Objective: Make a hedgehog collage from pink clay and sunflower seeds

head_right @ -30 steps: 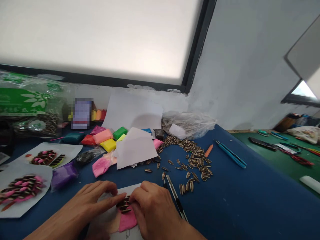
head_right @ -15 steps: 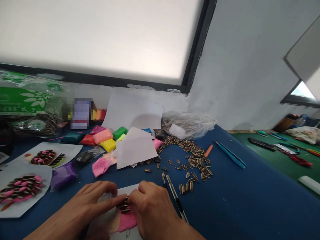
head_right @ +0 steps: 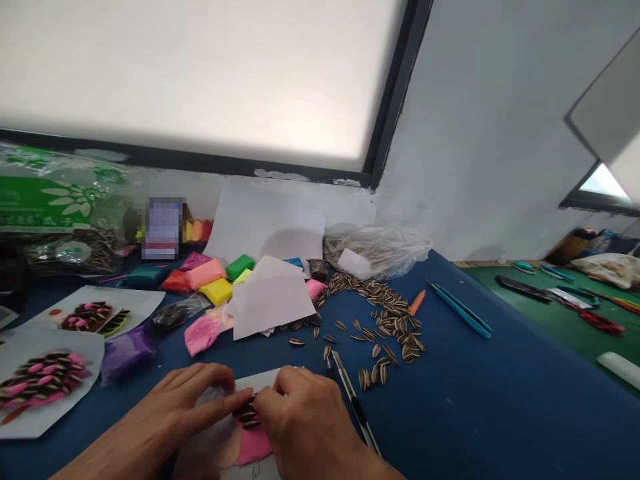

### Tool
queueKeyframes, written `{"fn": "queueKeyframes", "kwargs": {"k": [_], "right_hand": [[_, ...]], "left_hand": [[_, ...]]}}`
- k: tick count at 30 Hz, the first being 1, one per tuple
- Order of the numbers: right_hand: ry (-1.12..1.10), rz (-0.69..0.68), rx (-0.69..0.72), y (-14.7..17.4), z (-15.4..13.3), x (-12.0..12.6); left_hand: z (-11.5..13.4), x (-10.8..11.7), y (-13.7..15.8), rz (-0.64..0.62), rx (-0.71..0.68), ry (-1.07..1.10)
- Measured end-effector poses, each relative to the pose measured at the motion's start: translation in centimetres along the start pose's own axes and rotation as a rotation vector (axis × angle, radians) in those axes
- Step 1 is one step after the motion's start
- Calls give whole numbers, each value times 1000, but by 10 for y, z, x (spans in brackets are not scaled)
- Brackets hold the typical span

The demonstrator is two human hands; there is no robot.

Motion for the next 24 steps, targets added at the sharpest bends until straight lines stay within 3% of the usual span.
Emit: {"fn": "queueKeyframes", "kwargs": {"k": [9, 14, 24], "right_hand": [[-85, 58, -132, 14, 32, 26], [21, 84, -277, 13, 57, 36], [112, -161, -487, 7, 83, 25]], "left_hand": [[-2, 1, -1, 21, -16, -1], [0, 2, 1, 30, -36, -23], [-1, 1, 4, 47, -44, -35]]}}
Point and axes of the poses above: each hand's wrist, its own y-axis away from the middle knuckle, its own x-axis out of the back of the hand, z = x × y, the point moved 10 cm from there along -y, towards the middle knuckle, and after that the axes turned 13 degrees about -z, right-handed, at the moved point
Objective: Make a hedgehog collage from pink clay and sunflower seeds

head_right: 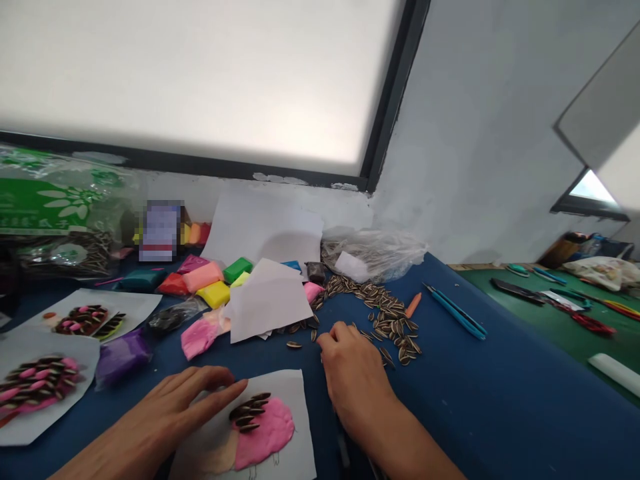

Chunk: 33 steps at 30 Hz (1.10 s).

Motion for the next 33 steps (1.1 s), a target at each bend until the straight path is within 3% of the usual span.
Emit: {"fn": "queueKeyframes", "kwargs": {"k": [19, 33], "right_hand": [[-27, 19, 67, -2, -10, -5], [-28, 120, 153, 1, -15, 2]], "left_hand": [[-2, -5, 2, -54, 43, 5], [1, -4, 2, -116, 50, -34]]}}
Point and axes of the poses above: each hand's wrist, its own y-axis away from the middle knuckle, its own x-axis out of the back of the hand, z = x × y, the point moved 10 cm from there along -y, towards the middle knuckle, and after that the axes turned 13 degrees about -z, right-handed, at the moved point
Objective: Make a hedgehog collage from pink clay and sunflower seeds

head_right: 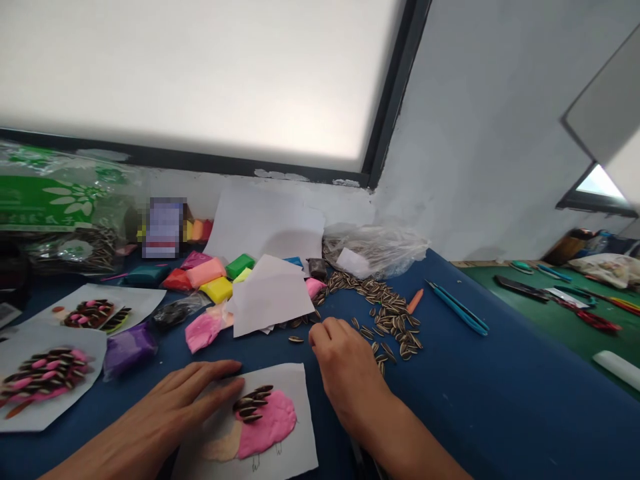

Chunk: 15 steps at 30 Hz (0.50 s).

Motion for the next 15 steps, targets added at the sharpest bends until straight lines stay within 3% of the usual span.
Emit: {"fn": "queueKeyframes", "kwargs": {"k": [4, 10, 13, 15], "right_hand": [[-264, 80, 198, 17, -21, 13], [-650, -38, 422, 32, -47, 12], [-697, -63, 429, 31, -48, 9], [-649, -47, 339, 27, -40, 6]], "left_hand": [[0, 0, -1, -16, 6, -2], [1, -5, -1, -15, 46, 2], [0, -8, -1, -14, 77, -13], [-1, -12, -2, -12, 90, -39]]}}
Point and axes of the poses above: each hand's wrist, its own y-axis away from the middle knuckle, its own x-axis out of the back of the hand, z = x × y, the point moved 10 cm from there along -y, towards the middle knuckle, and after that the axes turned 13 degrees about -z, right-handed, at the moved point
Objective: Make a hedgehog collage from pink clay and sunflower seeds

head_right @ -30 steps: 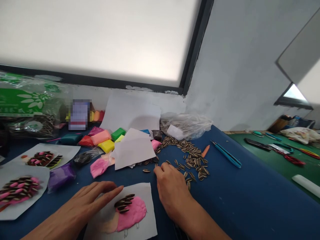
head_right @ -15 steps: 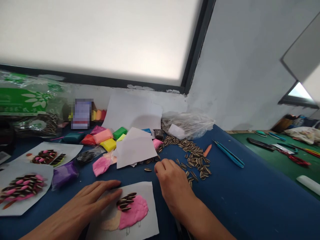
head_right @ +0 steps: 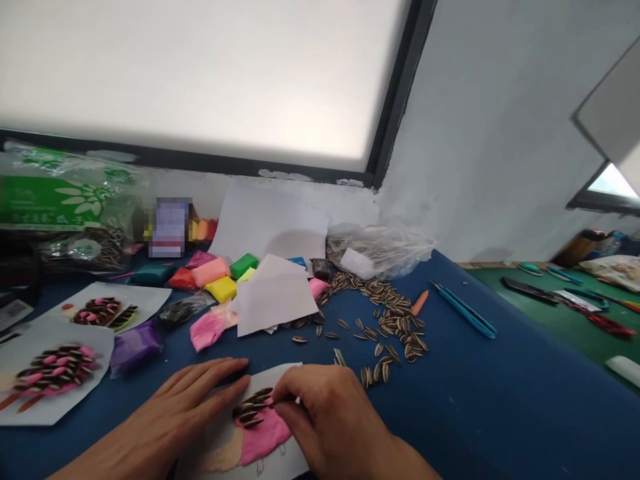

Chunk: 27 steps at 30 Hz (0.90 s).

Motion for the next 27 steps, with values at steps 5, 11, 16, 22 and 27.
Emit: {"fn": "queueKeyframes", "kwargs": {"k": [5, 11, 16, 22, 27], "right_hand": [[196, 106, -182, 0, 21, 16], [169, 101, -147, -1, 20, 14], [94, 46, 58, 3, -9, 1], [184, 131, 127, 7, -14, -8], [218, 147, 210, 5, -20, -18]], "left_hand": [[-5, -17, -7, 32, 25, -97], [-3, -8, -3, 52, -30, -25], [-3, 3, 3, 13, -91, 105], [-6, 5, 4, -3, -107, 159], [-4, 6, 4, -16, -94, 141]]}}
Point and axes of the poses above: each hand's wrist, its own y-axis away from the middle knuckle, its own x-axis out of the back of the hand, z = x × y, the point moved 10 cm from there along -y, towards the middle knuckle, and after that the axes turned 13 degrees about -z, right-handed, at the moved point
